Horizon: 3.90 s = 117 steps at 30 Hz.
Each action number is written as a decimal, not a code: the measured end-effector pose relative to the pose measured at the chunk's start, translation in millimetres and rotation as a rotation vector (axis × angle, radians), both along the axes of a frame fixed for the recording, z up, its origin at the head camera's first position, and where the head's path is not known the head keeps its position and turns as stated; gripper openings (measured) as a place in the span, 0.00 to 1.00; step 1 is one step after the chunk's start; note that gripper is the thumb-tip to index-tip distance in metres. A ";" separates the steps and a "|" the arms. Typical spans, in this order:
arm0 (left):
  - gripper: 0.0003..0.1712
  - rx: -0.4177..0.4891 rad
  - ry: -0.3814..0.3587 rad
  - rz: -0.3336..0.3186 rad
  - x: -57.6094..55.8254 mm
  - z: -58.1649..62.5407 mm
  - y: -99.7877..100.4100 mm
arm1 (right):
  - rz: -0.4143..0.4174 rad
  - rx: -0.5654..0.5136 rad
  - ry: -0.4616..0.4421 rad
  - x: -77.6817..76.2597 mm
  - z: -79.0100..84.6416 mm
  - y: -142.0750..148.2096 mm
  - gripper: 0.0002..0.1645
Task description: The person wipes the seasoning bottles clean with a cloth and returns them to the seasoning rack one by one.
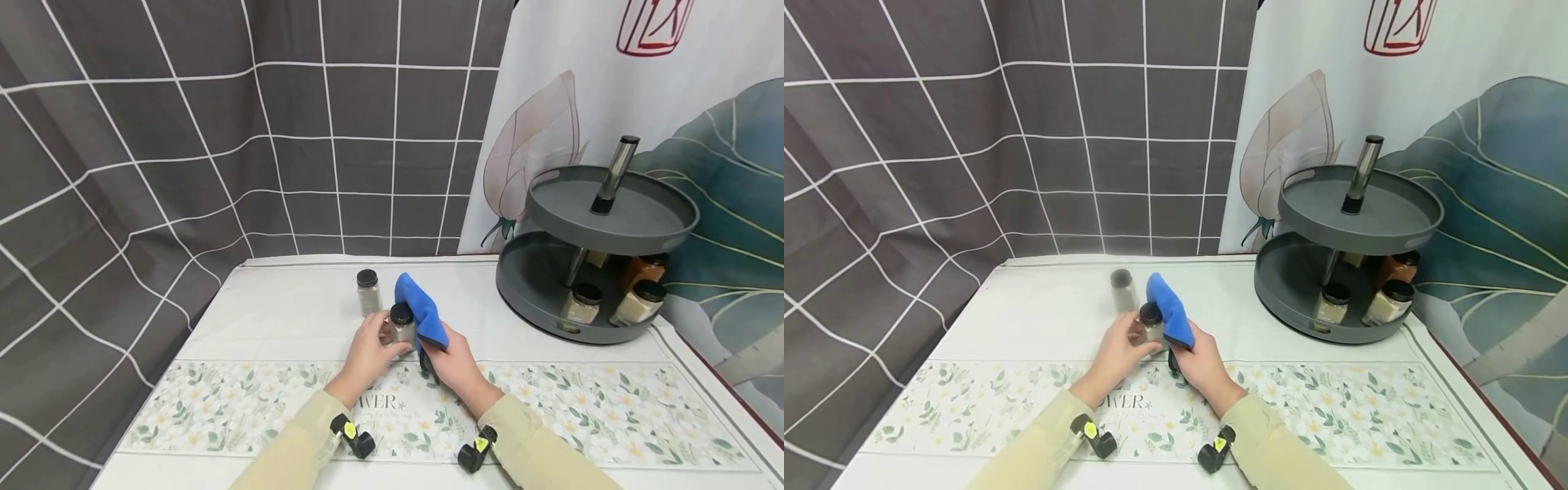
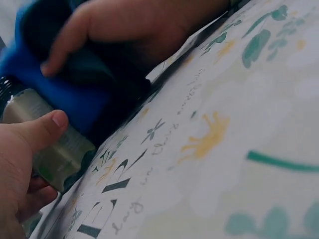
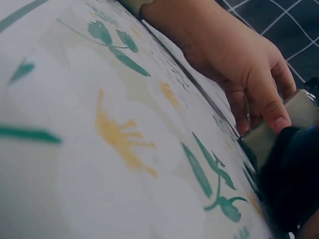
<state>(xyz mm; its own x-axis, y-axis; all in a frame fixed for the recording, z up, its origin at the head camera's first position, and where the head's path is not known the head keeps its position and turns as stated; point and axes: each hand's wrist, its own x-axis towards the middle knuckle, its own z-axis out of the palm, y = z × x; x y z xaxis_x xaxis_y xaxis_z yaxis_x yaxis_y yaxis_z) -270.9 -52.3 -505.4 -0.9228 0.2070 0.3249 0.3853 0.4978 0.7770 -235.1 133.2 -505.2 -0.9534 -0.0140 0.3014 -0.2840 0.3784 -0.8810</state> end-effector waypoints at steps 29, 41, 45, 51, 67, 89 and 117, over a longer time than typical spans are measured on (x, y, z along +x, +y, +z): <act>0.44 1.216 -0.061 -0.217 36.0 132.0 9.4 | 0.012 -0.253 0.371 28.1 129.4 -18.1 0.28; 0.46 1.188 0.017 -0.196 48.0 143.2 0.9 | 0.130 -0.229 0.571 35.4 132.9 -16.9 0.23; 0.48 1.179 0.005 -0.232 51.1 145.6 1.9 | 0.095 -0.350 0.555 37.0 137.2 -12.3 0.25; 0.53 1.216 -0.040 -0.241 56.0 144.0 10.7 | 0.026 -0.255 0.505 38.8 138.4 -5.0 0.27; 0.38 1.122 0.130 -0.333 67.0 150.5 10.2 | 0.148 -0.583 0.422 42.4 140.0 -11.7 0.25; 0.28 0.434 0.324 -0.184 61.8 155.0 -12.9 | -0.081 -0.481 0.274 32.3 159.3 21.0 0.15; 0.20 0.273 0.247 -0.343 67.7 160.1 -20.4 | 0.430 0.021 0.936 40.7 155.9 3.1 0.32</act>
